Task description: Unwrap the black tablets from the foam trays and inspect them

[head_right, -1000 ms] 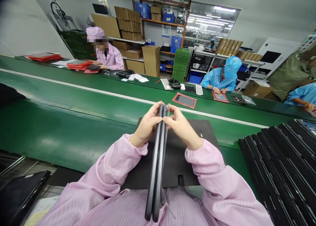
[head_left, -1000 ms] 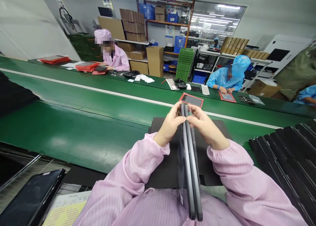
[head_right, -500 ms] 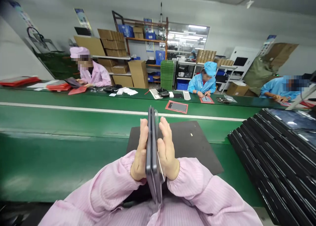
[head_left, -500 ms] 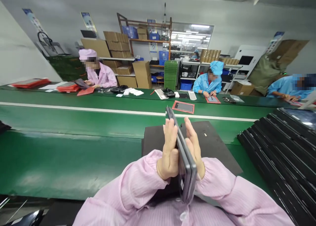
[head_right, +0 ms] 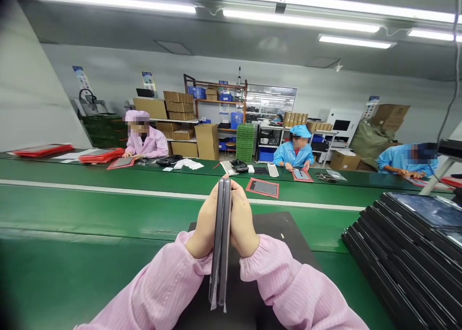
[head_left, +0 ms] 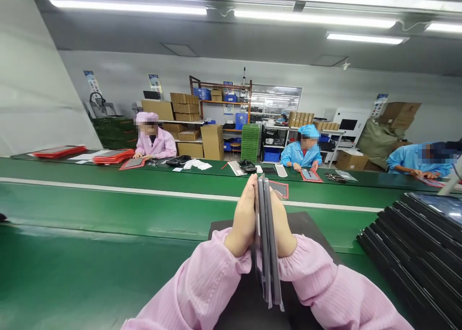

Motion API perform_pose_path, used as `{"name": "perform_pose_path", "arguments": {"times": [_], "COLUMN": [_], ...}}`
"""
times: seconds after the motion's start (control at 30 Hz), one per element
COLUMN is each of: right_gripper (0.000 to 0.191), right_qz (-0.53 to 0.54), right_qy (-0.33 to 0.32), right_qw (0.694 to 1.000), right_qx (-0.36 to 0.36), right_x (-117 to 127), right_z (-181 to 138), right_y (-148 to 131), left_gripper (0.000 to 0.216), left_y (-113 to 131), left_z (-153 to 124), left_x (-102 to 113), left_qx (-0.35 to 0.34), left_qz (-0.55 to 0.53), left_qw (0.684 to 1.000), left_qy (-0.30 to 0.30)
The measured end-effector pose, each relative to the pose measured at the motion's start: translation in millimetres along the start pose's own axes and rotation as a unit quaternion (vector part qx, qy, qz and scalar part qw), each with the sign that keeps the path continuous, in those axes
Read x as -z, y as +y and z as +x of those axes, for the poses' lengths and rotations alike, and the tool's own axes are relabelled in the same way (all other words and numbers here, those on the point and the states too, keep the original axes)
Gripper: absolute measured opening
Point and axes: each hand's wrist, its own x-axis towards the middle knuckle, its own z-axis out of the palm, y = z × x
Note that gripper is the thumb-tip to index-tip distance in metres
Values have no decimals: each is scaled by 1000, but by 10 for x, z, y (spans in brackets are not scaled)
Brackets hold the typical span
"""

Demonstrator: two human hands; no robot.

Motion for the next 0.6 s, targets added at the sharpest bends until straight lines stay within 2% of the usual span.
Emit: {"name": "perform_pose_path", "arguments": {"times": [0.17, 0.37, 0.6], "right_gripper": [27, 29, 28], "right_qz": [-21, -57, -80], "right_qy": [-23, -29, -46], "right_qw": [999, 997, 996], "right_qx": [-18, -50, 4], "right_x": [-63, -45, -89], "right_z": [72, 135, 272], "right_y": [-67, -114, 44], "left_gripper": [29, 25, 27], "left_y": [53, -16, -132], "left_z": [133, 185, 319], "left_x": [-15, -57, -52], "left_qx": [22, 2, 9], "left_qz": [-41, -60, -55], "left_qw": [999, 998, 998], "left_qy": [25, 30, 26]}}
